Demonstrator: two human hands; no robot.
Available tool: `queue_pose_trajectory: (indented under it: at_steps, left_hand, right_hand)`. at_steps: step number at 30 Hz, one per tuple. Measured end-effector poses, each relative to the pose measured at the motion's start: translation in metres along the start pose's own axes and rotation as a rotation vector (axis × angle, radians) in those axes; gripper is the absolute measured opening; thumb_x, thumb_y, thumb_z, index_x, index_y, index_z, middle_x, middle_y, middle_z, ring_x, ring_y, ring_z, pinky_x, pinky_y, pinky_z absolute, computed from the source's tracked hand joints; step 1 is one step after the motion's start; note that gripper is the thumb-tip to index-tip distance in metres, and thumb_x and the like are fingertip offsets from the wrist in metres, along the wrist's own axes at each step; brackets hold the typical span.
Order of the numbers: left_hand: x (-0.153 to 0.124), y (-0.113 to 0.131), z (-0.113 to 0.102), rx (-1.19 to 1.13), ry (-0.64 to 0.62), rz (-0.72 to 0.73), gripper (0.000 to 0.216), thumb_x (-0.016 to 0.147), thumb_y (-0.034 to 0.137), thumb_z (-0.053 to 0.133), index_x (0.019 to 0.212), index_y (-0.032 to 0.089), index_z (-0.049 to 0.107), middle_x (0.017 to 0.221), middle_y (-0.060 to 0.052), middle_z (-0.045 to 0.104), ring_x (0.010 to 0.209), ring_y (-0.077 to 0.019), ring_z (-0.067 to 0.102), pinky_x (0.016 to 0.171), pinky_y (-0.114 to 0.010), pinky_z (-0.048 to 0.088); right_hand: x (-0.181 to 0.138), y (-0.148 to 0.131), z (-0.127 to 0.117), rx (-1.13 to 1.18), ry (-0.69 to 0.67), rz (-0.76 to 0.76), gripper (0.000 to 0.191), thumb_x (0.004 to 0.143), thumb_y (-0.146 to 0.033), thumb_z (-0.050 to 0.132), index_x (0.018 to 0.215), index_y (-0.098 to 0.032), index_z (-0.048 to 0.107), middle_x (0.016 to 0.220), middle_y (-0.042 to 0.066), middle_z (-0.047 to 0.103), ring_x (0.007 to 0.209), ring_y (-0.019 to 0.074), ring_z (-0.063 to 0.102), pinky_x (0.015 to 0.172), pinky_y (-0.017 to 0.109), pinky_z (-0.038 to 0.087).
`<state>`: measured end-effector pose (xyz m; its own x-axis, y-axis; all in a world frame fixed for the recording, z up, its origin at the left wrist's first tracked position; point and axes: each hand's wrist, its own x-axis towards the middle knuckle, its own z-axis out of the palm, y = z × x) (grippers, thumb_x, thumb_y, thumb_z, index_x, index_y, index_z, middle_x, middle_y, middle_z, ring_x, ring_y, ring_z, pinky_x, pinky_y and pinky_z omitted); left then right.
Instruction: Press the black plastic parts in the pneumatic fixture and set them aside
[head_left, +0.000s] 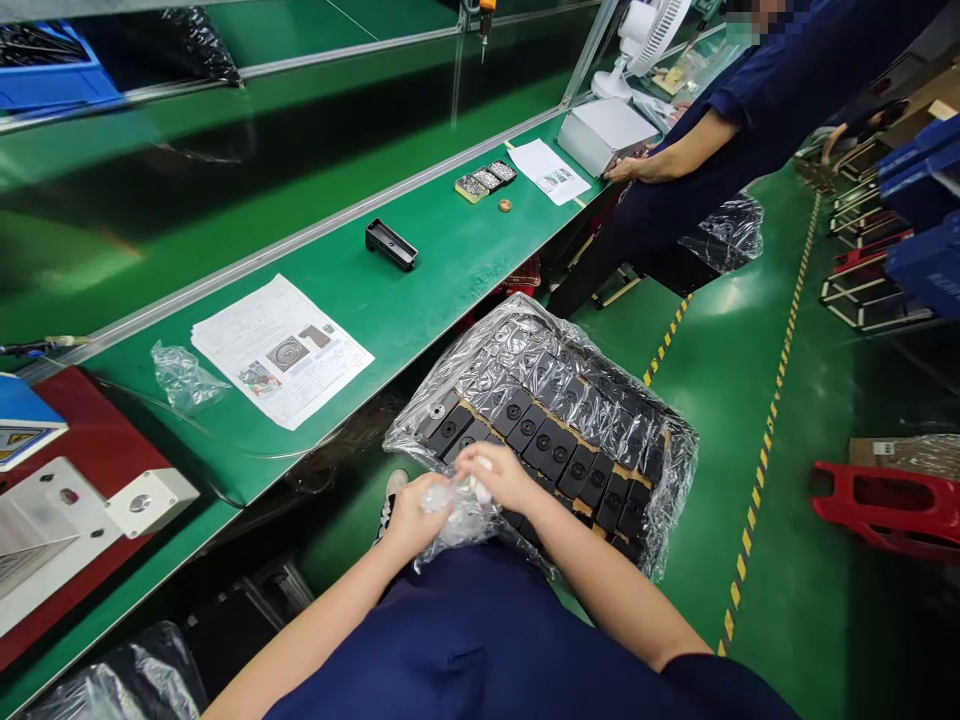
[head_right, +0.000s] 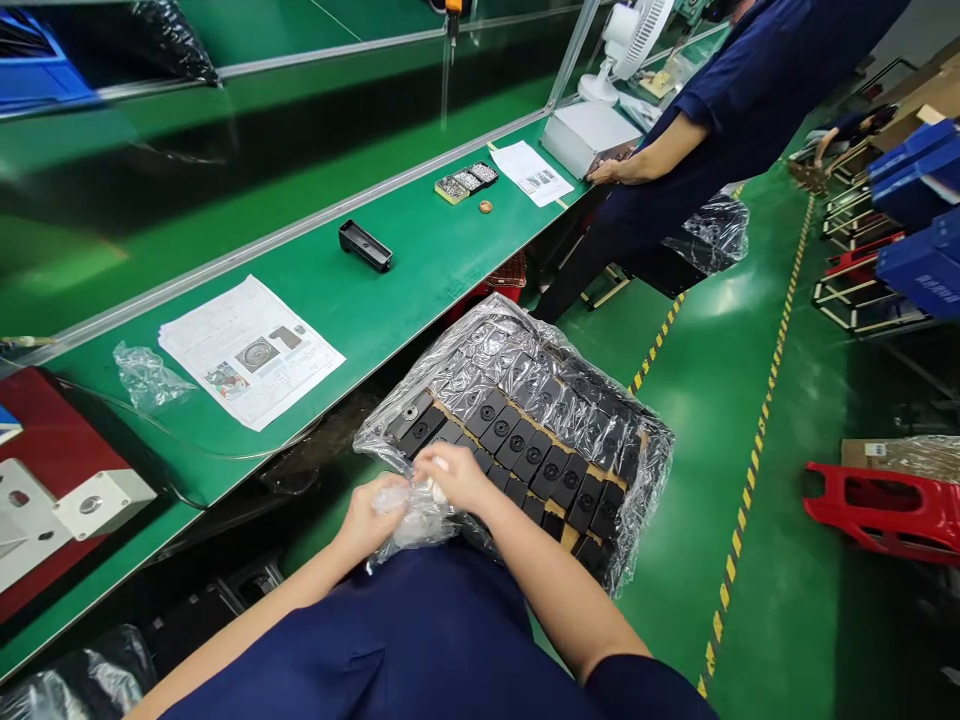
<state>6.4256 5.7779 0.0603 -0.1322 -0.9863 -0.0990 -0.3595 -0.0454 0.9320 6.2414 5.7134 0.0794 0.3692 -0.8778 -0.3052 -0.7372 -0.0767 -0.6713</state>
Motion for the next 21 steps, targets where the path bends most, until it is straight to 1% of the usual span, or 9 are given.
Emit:
queue_pose_trajectory:
  at_steps: [2, 3, 5, 6, 9, 12, 16, 19, 21]
  left_hand:
    - [-0.007, -0.007, -0.013, 0.018, 0.054, -0.054, 0.015, 0.068, 0.018, 0.053, 0.079, 0.017, 0.063, 0.076, -0.004, 0.068, 0.068, -0.0192, 0.063, 0.067, -0.031, 0.051]
    - [-0.011, -0.010, -0.019, 0.029, 0.066, -0.077, 0.015, 0.068, 0.018, 0.053, 0.078, 0.017, 0.063, 0.074, -0.004, 0.068, 0.066, -0.0191, 0.062, 0.065, -0.031, 0.050]
    - [-0.019, -0.017, -0.031, 0.047, 0.090, -0.120, 0.013, 0.068, 0.019, 0.054, 0.077, 0.018, 0.063, 0.070, -0.003, 0.067, 0.062, -0.0185, 0.061, 0.062, -0.031, 0.049]
    - [-0.022, -0.020, -0.037, 0.049, 0.102, -0.138, 0.013, 0.068, 0.019, 0.054, 0.077, 0.019, 0.063, 0.070, -0.002, 0.066, 0.061, -0.0182, 0.060, 0.060, -0.031, 0.049]
    - [-0.027, -0.029, -0.056, 0.032, 0.139, -0.164, 0.010, 0.069, 0.021, 0.055, 0.077, 0.021, 0.061, 0.069, -0.002, 0.066, 0.059, -0.0182, 0.059, 0.057, -0.030, 0.048]
    - [-0.024, -0.033, -0.079, 0.022, 0.139, -0.160, 0.012, 0.068, 0.022, 0.054, 0.077, 0.020, 0.062, 0.072, -0.003, 0.066, 0.061, -0.0185, 0.060, 0.059, -0.031, 0.048]
    - [-0.015, -0.038, -0.117, 0.038, 0.113, -0.148, 0.015, 0.067, 0.022, 0.052, 0.077, 0.019, 0.063, 0.071, -0.002, 0.066, 0.063, -0.0186, 0.060, 0.061, -0.030, 0.048]
    - [-0.010, -0.047, -0.138, 0.048, 0.112, -0.118, 0.015, 0.067, 0.024, 0.052, 0.076, 0.020, 0.063, 0.070, -0.001, 0.066, 0.062, -0.0178, 0.060, 0.060, -0.028, 0.047]
    - [-0.006, -0.052, -0.144, 0.057, 0.105, -0.099, 0.015, 0.067, 0.025, 0.052, 0.076, 0.021, 0.062, 0.070, 0.000, 0.067, 0.062, -0.0176, 0.061, 0.061, -0.027, 0.047]
  right_hand:
    - [0.030, 0.019, 0.002, -0.123, 0.067, 0.167, 0.028, 0.096, -0.024, 0.037, 0.106, -0.015, 0.061, 0.102, 0.010, 0.065, 0.079, 0.0160, 0.065, 0.075, 0.028, 0.050]
    - [0.044, 0.028, 0.003, -0.192, 0.092, 0.244, 0.028, 0.095, -0.020, 0.037, 0.111, -0.012, 0.059, 0.110, 0.015, 0.062, 0.084, 0.0190, 0.065, 0.077, 0.031, 0.049]
    - [0.068, 0.044, 0.008, -0.318, 0.099, 0.354, 0.027, 0.092, -0.018, 0.044, 0.113, -0.008, 0.055, 0.119, 0.022, 0.055, 0.094, 0.0251, 0.063, 0.081, 0.036, 0.048]
    - [0.077, 0.050, 0.011, -0.372, 0.086, 0.387, 0.026, 0.090, -0.018, 0.046, 0.113, -0.007, 0.055, 0.120, 0.024, 0.053, 0.097, 0.0272, 0.062, 0.081, 0.038, 0.048]
    - [0.092, 0.059, 0.020, -0.484, 0.025, 0.420, 0.021, 0.092, -0.013, 0.044, 0.109, -0.008, 0.054, 0.117, 0.023, 0.054, 0.103, 0.0272, 0.060, 0.084, 0.037, 0.047]
    - [0.093, 0.055, 0.024, -0.553, -0.028, 0.405, 0.024, 0.092, -0.005, 0.037, 0.106, -0.011, 0.056, 0.113, 0.018, 0.057, 0.105, 0.0237, 0.059, 0.087, 0.034, 0.045]
    - [0.087, 0.042, 0.025, -0.636, -0.032, 0.390, 0.018, 0.093, -0.013, 0.043, 0.106, -0.013, 0.056, 0.117, 0.016, 0.056, 0.110, 0.0228, 0.057, 0.089, 0.030, 0.044]
    - [0.087, 0.034, 0.028, -0.682, -0.021, 0.426, 0.018, 0.093, -0.015, 0.045, 0.109, -0.015, 0.054, 0.117, 0.015, 0.057, 0.104, 0.0217, 0.061, 0.084, 0.029, 0.045]
    - [0.092, 0.034, 0.031, -0.692, -0.022, 0.464, 0.019, 0.094, -0.013, 0.042, 0.111, -0.015, 0.052, 0.110, 0.013, 0.061, 0.095, 0.0200, 0.064, 0.079, 0.028, 0.045]
